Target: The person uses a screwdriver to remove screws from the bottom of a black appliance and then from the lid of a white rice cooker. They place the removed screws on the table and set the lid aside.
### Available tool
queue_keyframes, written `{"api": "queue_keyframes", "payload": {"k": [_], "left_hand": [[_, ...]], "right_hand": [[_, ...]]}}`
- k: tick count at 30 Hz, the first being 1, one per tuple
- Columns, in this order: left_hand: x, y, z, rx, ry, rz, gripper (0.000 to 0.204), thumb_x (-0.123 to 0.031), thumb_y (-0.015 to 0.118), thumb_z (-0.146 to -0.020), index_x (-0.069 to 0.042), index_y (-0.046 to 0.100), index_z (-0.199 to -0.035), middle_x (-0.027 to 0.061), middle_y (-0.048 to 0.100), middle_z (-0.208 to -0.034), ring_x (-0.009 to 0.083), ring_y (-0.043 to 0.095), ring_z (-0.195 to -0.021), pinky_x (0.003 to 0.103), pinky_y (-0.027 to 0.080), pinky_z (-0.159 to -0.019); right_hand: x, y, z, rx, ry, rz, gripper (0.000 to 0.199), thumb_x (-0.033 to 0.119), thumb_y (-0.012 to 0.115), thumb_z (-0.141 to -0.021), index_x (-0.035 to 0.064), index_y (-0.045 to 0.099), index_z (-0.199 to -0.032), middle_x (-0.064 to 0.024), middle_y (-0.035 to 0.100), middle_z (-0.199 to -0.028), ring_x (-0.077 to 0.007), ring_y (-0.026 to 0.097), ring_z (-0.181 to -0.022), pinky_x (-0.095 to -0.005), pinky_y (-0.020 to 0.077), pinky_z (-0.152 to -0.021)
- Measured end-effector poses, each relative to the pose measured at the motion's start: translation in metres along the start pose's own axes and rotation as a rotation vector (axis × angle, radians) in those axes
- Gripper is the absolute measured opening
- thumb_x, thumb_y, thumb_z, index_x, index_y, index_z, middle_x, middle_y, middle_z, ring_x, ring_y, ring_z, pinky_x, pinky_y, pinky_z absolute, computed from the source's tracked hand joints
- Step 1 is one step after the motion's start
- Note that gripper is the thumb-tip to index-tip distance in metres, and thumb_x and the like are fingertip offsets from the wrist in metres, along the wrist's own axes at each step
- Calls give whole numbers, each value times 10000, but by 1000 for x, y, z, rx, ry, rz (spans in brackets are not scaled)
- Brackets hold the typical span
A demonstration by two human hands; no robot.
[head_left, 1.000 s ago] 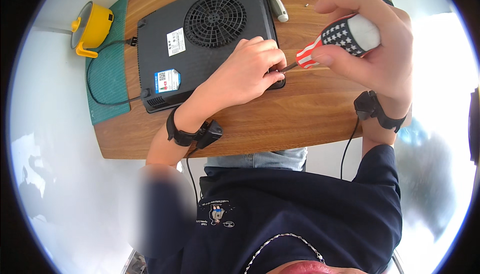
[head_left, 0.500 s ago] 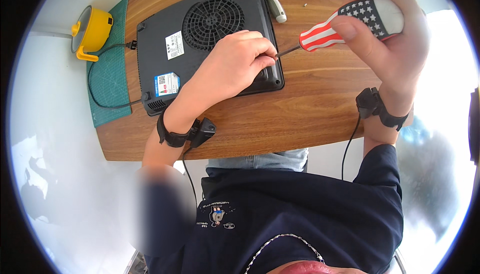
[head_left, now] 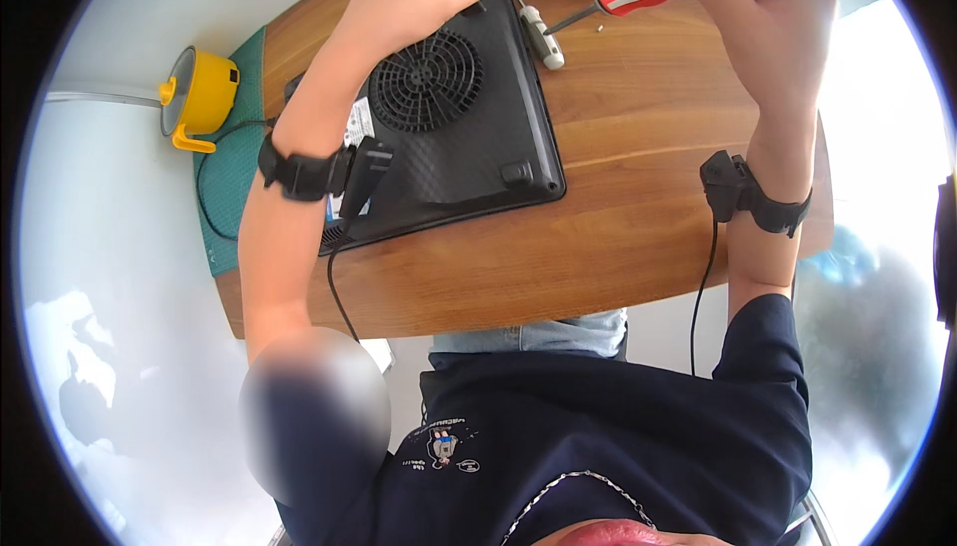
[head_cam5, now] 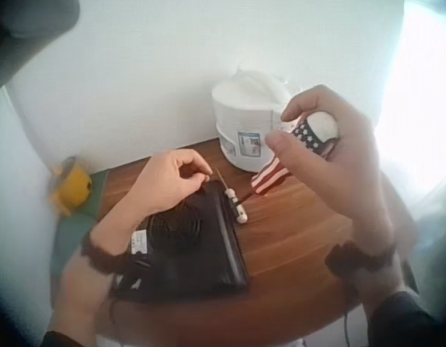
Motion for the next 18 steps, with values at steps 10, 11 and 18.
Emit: {"api": "queue_keyframes", "payload": {"k": [10, 11, 18], "left_hand": [[65, 8, -59, 165, -13, -264, 142, -114, 730, -910, -12, 759, -1005, 72, 768, -897, 141, 719, -875, 301, 558, -830], [67, 8, -61, 212, -56, -243, 154, -115, 735, -898, 8, 761, -987, 93, 772, -904, 167, 724, -862, 314, 556, -830], [64, 10, -93, 450, -18, -370, 188, -148, 773, -811, 18, 779, -898, 117, 774, -869, 212, 732, -860, 343, 549, -831]], "right_hand": [[-12, 47, -50, -25, 37, -27, 294, 242, 817, -862, 18, 665, -977, -121, 729, -698, -171, 733, -603, -264, 540, -552], [-18, 53, -54, -34, 16, -46, 304, 248, 825, -853, 19, 661, -966, -124, 723, -697, -182, 727, -594, -270, 540, -548], [-37, 58, -71, -46, -200, 185, 312, 232, 841, -827, 18, 650, -950, -121, 690, -685, -208, 711, -572, -279, 541, -539]]}}
Point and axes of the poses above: each hand's wrist, its own z-axis away from the middle knuckle, its own y-axis out of the palm, x = y × z, the point moved 1 cm from there along -z, towards the middle knuckle
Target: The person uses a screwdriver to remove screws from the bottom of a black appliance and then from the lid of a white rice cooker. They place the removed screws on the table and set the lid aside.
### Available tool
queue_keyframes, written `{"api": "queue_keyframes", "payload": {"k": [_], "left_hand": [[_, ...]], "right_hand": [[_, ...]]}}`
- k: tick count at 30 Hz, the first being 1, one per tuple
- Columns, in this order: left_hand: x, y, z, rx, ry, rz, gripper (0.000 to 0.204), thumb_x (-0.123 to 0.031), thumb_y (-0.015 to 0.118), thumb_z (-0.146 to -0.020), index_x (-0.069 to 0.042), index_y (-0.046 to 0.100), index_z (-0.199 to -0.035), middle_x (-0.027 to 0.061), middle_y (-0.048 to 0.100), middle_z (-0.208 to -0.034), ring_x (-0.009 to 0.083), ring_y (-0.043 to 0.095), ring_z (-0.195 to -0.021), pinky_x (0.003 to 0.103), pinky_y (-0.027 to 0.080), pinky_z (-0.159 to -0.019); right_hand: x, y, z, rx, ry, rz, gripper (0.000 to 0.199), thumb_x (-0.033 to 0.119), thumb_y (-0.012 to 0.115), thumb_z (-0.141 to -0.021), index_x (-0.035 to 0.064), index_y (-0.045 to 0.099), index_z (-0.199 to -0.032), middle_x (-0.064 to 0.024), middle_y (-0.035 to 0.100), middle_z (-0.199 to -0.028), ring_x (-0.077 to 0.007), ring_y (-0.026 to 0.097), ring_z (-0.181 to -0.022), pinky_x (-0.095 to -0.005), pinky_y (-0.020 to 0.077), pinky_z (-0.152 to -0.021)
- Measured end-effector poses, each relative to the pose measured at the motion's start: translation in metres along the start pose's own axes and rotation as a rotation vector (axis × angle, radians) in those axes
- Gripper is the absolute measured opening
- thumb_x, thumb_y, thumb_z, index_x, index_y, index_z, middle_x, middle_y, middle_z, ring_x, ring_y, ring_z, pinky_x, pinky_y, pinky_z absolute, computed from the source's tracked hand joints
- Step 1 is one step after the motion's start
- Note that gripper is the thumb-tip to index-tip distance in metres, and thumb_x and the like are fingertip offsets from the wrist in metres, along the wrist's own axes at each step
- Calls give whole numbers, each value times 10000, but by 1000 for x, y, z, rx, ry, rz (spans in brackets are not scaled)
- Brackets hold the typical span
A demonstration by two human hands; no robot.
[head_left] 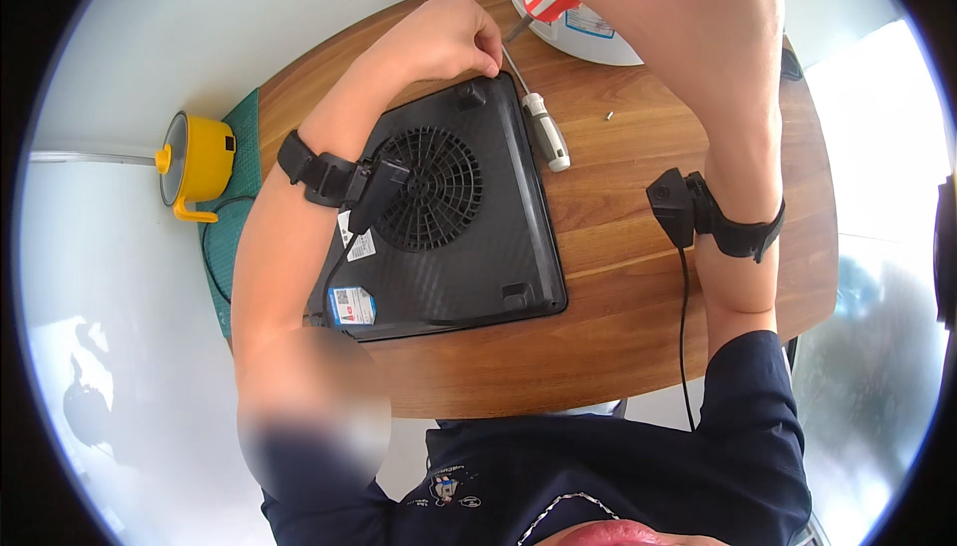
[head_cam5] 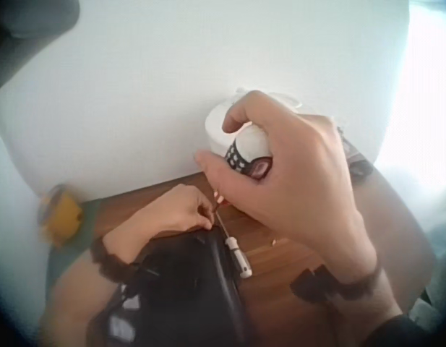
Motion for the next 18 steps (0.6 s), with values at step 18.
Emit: {"api": "queue_keyframes", "payload": {"k": [18], "left_hand": [[12, -10, -18, 205, 67, 5, 235, -185, 798, -811, -23, 813, -980, 98, 792, -922, 232, 733, -873, 363, 556, -812]], "right_hand": [[-4, 0, -1, -39, 93, -233, 294, 226, 823, -829, 3, 661, -932, -93, 656, -591, -169, 685, -521, -249, 515, -508]]}}
Point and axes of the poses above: each hand's wrist, its own z-axis away from the middle knuckle, its own y-axis out of the palm, x = y × z, the point moved 1 cm from there along -z, towards the middle knuckle
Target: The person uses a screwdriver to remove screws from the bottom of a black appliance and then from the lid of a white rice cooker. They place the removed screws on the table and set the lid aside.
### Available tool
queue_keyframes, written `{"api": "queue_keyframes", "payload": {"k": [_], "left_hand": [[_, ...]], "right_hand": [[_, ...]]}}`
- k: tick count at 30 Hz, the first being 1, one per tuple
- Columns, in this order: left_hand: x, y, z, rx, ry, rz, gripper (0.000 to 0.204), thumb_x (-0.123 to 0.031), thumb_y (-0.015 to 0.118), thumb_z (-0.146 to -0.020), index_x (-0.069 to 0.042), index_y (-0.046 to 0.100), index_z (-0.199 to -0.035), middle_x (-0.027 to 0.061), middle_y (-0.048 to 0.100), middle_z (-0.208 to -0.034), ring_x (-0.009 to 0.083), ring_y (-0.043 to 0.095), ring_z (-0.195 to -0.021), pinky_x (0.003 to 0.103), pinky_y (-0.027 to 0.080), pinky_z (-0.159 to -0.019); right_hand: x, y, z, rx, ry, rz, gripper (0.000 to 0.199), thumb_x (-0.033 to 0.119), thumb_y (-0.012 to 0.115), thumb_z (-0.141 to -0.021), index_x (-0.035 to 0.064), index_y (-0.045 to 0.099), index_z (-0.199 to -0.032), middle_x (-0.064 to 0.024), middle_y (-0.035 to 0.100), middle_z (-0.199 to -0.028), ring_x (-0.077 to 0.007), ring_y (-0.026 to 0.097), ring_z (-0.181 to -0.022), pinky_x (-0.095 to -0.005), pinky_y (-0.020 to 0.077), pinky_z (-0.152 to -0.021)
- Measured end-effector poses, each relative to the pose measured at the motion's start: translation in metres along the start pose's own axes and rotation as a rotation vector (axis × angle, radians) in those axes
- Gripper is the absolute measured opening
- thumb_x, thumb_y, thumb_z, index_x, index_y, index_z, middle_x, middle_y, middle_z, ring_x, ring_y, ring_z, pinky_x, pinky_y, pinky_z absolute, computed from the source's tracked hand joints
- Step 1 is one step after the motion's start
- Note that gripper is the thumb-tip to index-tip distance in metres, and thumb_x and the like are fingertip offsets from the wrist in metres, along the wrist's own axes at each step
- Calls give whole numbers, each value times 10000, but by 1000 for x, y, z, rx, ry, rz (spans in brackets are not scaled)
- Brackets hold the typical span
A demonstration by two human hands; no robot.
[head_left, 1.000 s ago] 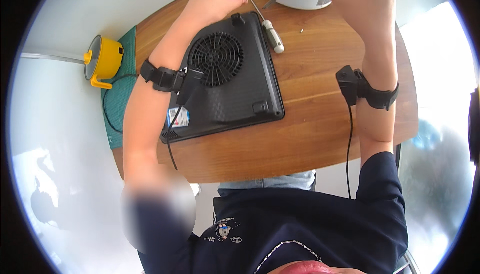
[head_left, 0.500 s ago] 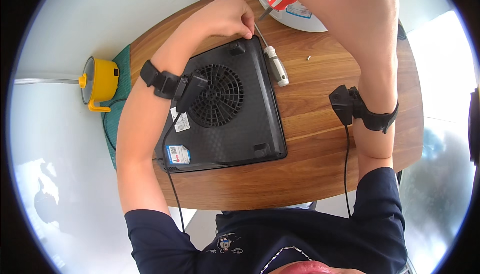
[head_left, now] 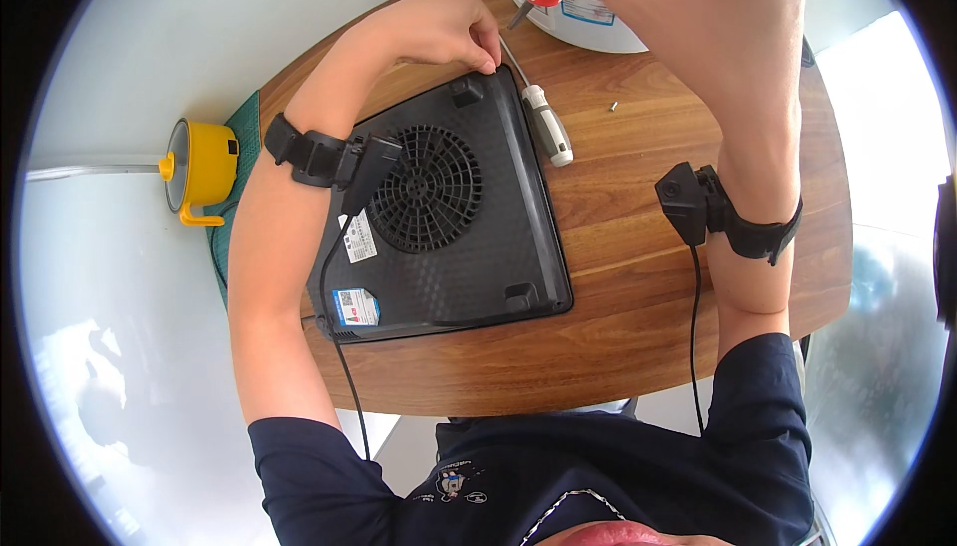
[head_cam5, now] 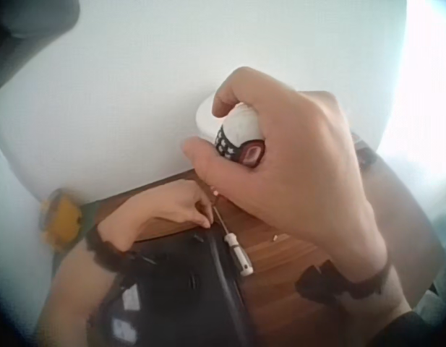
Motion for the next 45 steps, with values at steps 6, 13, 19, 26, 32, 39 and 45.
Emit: {"api": "queue_keyframes", "payload": {"k": [6, 13, 19, 26, 32, 39, 45], "left_hand": [[-9, -1, -5, -16, -20, 22, 215, -171, 765, -833, 1, 797, -957, 115, 781, -883, 207, 735, -815, 347, 560, -768], [-6, 6, -15, -26, -28, -13, 182, -128, 759, -818, 37, 764, -893, 118, 760, -825, 199, 725, -729, 343, 568, -687], [-22, 2, -22, 32, -117, -26, 152, -82, 751, -790, 49, 737, -865, 111, 734, -773, 185, 699, -676, 317, 560, -641], [-14, 5, -19, -7, -163, 4, 144, -88, 721, -837, 29, 756, -913, 135, 747, -811, 221, 732, -712, 343, 577, -662], [-32, 23, -1, -373, 47, -200, 200, -188, 694, -901, -9, 757, -963, 153, 748, -861, 286, 730, -797, 391, 564, -751], [-88, 69, -13, -375, 134, -133, 185, -234, 715, -903, -52, 720, -939, 124, 712, -910, 315, 692, -908, 432, 541, -768], [-93, 89, -43, -353, 102, -101, 233, -211, 762, -887, 2, 669, -899, 160, 711, -857, 345, 693, -863, 445, 539, -761]], "right_hand": [[17, -9, -4, 59, 52, 127, 291, 228, 820, -828, -2, 665, -917, -96, 638, -581, -184, 662, -502, -263, 505, -505], [15, -10, -4, 31, 29, 122, 290, 228, 822, -823, 0, 667, -912, -98, 616, -565, -184, 631, -482, -261, 486, -497], [14, -12, -5, 19, 28, 134, 286, 229, 822, -830, 5, 667, -918, -79, 618, -571, -158, 622, -492, -253, 479, -496], [10, -11, -6, -22, 46, 104, 280, 228, 821, -839, 9, 668, -924, -64, 621, -584, -139, 618, -505, -247, 474, -495], [5, -19, -7, -57, 57, 108, 275, 227, 819, -845, 12, 669, -929, -51, 625, -594, -122, 615, -516, -241, 470, -494], [4, -28, -8, -118, 70, 100, 270, 226, 818, -854, 16, 670, -935, -36, 628, -607, -103, 612, -529, -234, 465, -493], [4, -38, -10, -173, 101, 110, 265, 225, 817, -860, 19, 671, -940, -23, 632, -617, -87, 609, -540, -229, 462, -492]]}}
Point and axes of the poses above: each hand's wrist, its own z-axis away from the middle knuckle, its own y-axis out of the palm, x = y × z, the point moved 1 cm from there along -z, towards the middle knuckle
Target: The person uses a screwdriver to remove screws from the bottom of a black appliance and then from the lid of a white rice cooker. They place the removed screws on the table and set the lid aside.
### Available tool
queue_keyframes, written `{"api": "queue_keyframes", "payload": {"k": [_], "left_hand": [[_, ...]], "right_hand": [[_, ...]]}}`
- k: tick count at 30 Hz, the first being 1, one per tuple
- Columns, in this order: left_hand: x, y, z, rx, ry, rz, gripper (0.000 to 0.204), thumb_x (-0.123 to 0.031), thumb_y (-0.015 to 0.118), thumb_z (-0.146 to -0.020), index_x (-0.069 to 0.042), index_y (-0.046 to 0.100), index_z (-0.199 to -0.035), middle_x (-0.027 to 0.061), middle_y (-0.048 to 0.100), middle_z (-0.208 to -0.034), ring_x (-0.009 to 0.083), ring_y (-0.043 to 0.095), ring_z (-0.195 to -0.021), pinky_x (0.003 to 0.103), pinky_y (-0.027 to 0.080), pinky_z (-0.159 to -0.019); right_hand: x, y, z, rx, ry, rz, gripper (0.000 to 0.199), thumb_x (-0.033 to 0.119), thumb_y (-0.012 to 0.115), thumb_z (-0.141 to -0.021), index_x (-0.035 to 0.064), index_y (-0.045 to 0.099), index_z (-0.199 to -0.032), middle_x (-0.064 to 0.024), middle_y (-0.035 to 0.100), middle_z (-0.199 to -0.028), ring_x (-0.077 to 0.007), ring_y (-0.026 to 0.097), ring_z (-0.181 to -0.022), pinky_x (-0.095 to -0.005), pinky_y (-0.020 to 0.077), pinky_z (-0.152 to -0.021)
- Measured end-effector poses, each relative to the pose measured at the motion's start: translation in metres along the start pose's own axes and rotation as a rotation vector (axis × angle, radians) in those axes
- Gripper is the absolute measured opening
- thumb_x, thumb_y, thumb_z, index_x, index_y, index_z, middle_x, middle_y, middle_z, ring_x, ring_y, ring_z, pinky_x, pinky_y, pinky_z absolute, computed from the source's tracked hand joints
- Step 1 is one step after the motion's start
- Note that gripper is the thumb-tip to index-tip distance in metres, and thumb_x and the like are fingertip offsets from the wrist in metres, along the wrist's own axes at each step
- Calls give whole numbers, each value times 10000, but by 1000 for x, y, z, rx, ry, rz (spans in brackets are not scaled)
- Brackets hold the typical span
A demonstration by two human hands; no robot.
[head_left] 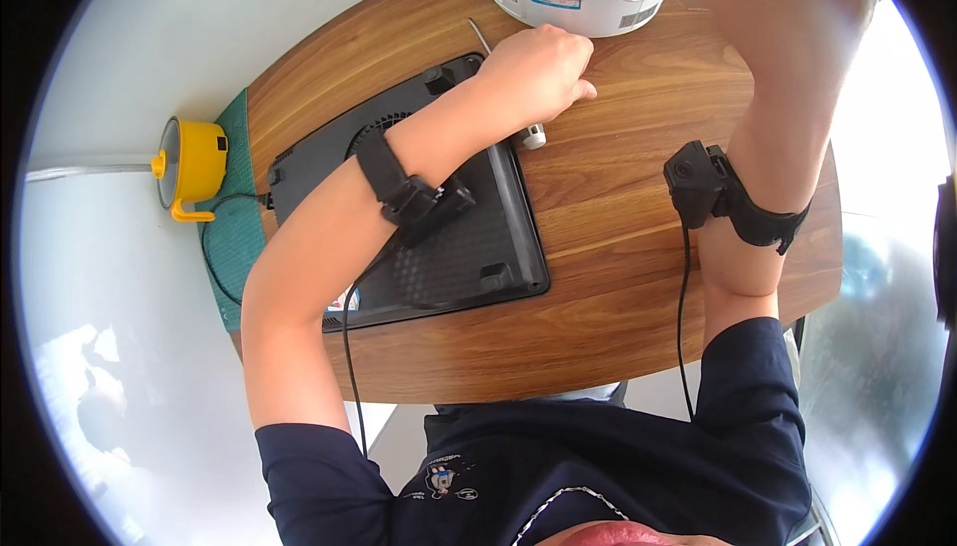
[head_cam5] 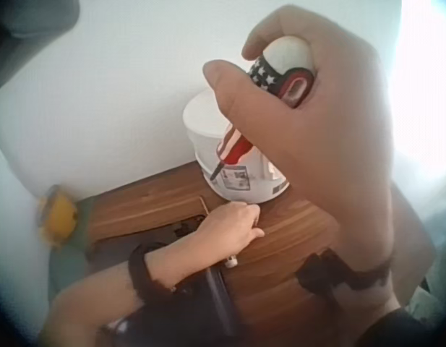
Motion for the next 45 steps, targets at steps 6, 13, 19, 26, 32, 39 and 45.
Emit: {"api": "queue_keyframes", "payload": {"k": [6, 13, 19, 26, 32, 39, 45], "left_hand": [[0, 14, -16, 111, -23, 40, 201, -160, 759, -880, 17, 663, -875, 200, 719, -855, 375, 703, -854, 453, 541, -755], [-13, -14, 4, -91, -5, 383, 173, -172, 723, -899, -2, 694, -915, 127, 723, -816, 218, 703, -762, 338, 554, -726], [16, -48, 65, -405, -111, 900, 120, -84, 664, -1003, -1, 664, -1089, 81, 731, -1003, 146, 706, -900, 286, 586, -850], [41, -76, 123, -590, -212, 1168, 219, -116, 627, -1043, 17, 667, -1212, 115, 737, -1082, 191, 709, -996, 333, 574, -965], [33, -72, 161, -598, -231, 1383, 200, -114, 621, -1046, 0, 664, -1206, 182, 730, -1187, 252, 721, -1071, 372, 577, -1008], [34, -68, 176, -549, -168, 1535, 207, -126, 581, -1071, -31, 644, -1244, 151, 719, -1226, 225, 710, -1109, 372, 564, -1032], [38, -68, 181, -532, -160, 1625, 221, -132, 594, -1067, -26, 632, -1257, 131, 717, -1215, 217, 708, -1092, 364, 561, -1040]], "right_hand": [[4, 0, 0, -6, 27, 15, 260, 225, 815, -867, 23, 671, -945, -11, 635, -628, -70, 606, -551, -223, 458, -491], [11, -12, 1, 38, 16, 1, 250, 224, 801, -892, 21, 670, -957, 7, 634, -653, -35, 592, -577, -194, 448, -495], [-4, 2, 7, -117, -147, -140, 221, 208, 770, -924, 20, 660, -960, 28, 619, -660, -15, 567, -581, -173, 418, -497], [12, 16, 21, -33, -174, -278, 195, 180, 748, -934, 21, 640, -965, 25, 622, -702, -17, 567, -608, -173, 422, -528], [21, 26, 26, 35, -193, -271, 174, 161, 727, -946, 24, 623, -970, 25, 620, -739, -19, 563, -630, -173, 425, -554], [20, 35, 33, -16, -388, -46, 188, 242, 672, -1002, 66, 617, -963, 29, 595, -723, -30, 537, -598, -172, 422, -545], [22, 39, 37, 45, -341, -130, 227, 296, 660, -1021, 78, 617, -973, 31, 595, -716, -32, 530, -585, -168, 426, -540]]}}
Point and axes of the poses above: each hand's wrist, its own z-axis away from the middle knuckle, its own y-axis out of the palm, x = y × z, the point moved 1 cm from there along -z, towards the middle knuckle
